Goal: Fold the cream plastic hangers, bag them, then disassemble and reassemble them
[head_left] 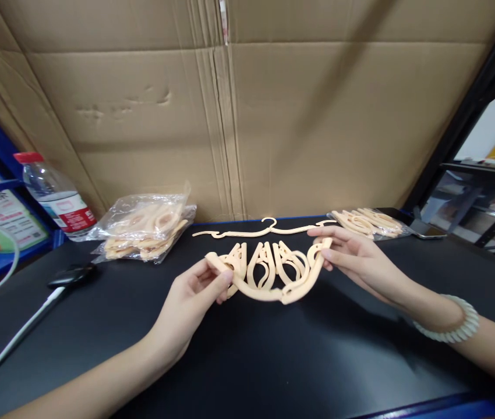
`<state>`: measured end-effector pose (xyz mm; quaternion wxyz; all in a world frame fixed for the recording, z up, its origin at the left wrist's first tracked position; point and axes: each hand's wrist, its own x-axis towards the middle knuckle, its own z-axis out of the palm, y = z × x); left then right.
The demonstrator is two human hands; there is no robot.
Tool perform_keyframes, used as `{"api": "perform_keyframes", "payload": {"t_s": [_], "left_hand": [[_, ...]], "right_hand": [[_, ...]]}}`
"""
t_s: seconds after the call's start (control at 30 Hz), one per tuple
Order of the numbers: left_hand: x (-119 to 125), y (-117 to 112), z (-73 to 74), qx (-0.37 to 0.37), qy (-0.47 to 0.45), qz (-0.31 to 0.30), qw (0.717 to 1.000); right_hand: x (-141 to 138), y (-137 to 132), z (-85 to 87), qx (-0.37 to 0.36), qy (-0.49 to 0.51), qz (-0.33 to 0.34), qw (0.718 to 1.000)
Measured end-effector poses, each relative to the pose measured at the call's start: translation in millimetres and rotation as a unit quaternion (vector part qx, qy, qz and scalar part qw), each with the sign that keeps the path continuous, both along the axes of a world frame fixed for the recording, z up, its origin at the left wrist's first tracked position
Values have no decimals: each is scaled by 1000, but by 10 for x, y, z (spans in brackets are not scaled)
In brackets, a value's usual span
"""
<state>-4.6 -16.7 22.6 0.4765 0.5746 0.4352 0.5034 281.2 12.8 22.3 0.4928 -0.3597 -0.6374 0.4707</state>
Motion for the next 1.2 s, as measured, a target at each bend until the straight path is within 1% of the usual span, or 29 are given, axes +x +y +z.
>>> {"api": "perform_keyframes", "payload": {"t_s": [0.1,0.2,0.27,0.37,0.43,0.5,0.57,0.63,0.73,0.9,1.1,1.2], "left_hand": [[59,-74,26,0,47,-50,998],[133,-129,30,-7,49,-78,996],[169,-149,23,-10,44,-79,996],[189,-156,10,-7,33,-65,997],[184,-153,5,-9,25,-57,998],[176,-149,2,-13,15,-56,998],[171,-145,0,-17,1,-57,998],[169,-142,-4,-20,-14,-51,998],[170,-140,-10,-19,-24,-39,999],[162,-144,-20,19,-10,-38,999],[152,-179,-12,18,-6,-46,999],[166,-199,5,15,-13,-71,997]], "right_hand": [[-102,-48,-21,-18,35,35,999],[-197,-116,-38,-36,56,80,995],[-242,-173,-38,-36,48,114,992],[-283,-262,-13,-13,-9,168,986],[-299,-311,11,-4,-47,212,976],[-307,-345,29,-3,-64,251,966],[-307,-364,36,2,-72,271,960],[-301,-375,40,5,-82,271,959],[-291,-387,51,13,-104,250,962],[-294,-408,74,20,-100,235,967],[-306,-431,83,22,-100,228,968],[-305,-438,73,46,-119,227,965]]}}
